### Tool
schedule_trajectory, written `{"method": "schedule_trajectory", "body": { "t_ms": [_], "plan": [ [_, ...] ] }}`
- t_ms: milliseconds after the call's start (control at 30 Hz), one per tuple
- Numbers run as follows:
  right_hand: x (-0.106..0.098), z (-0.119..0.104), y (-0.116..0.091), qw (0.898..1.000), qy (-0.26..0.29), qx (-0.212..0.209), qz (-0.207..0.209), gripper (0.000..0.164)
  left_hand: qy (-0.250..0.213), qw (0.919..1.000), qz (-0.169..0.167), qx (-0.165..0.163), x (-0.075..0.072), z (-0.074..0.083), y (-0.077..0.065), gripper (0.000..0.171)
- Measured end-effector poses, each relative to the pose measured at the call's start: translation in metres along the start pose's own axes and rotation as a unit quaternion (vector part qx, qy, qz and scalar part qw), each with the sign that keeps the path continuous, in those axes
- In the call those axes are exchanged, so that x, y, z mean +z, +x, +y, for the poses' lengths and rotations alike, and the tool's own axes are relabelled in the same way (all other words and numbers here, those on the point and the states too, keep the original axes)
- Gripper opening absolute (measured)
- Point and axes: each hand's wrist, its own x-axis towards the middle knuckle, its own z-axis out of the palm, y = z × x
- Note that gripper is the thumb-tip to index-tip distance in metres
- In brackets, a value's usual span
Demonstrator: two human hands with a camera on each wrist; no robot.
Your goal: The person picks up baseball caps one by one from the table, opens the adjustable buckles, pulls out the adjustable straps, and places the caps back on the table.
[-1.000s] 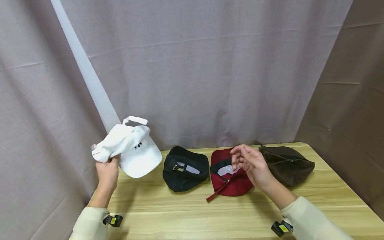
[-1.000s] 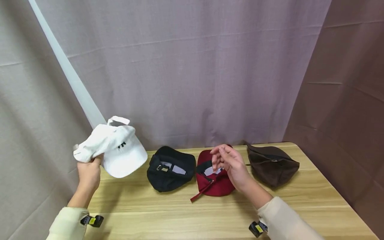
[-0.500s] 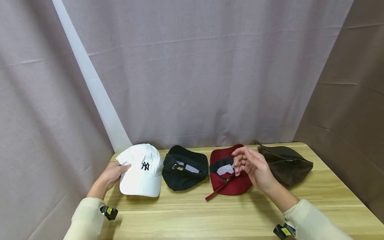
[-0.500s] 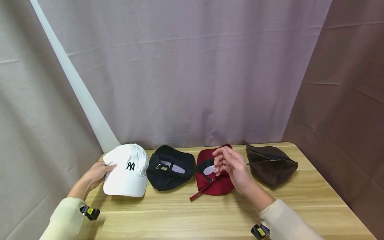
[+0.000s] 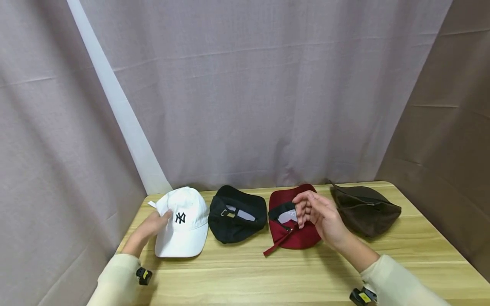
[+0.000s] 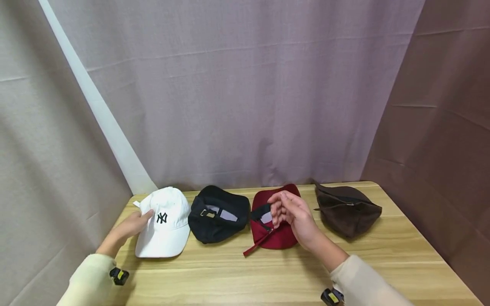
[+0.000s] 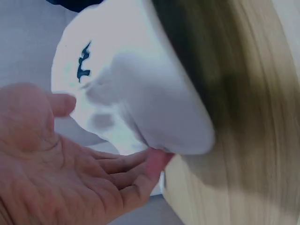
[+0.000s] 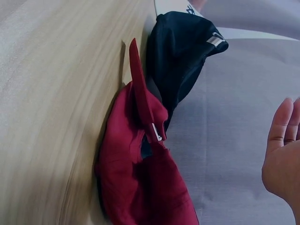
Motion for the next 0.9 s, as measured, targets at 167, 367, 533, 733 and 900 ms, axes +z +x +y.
{"method": "schedule_trajectory", "body": {
  "t_ms": [167, 367, 533, 733, 900],
  "plan": [
    [0.001, 0.002, -0.001, 1.0, -0.01, 0.002, -0.001, 0.045, 0.057, 0.9981, -0.019, 0.007, 0.004, 0.007, -0.005, 0.086],
    [0.002, 0.006, -0.001, 1.0, -0.022, 0.019, -0.001, 0.042, 0.117, 0.9929, -0.02, 0.012, 0.015, 0.009, -0.009, 0.08],
    [0.002, 0.008, -0.003, 0.999, -0.034, 0.029, -0.001, 0.04, 0.159, 0.9873, -0.003, 0.003, 0.021, 0.012, -0.007, 0.067],
    [0.005, 0.012, -0.008, 0.998, -0.06, 0.03, 0.006, 0.039, 0.175, 0.9846, 0.002, -0.005, 0.023, 0.013, 0.0, 0.064],
    [0.011, 0.016, -0.011, 0.995, -0.086, 0.046, 0.016, 0.033, 0.161, 0.9868, 0.012, -0.017, 0.019, 0.008, 0.004, 0.063]
  ]
}}
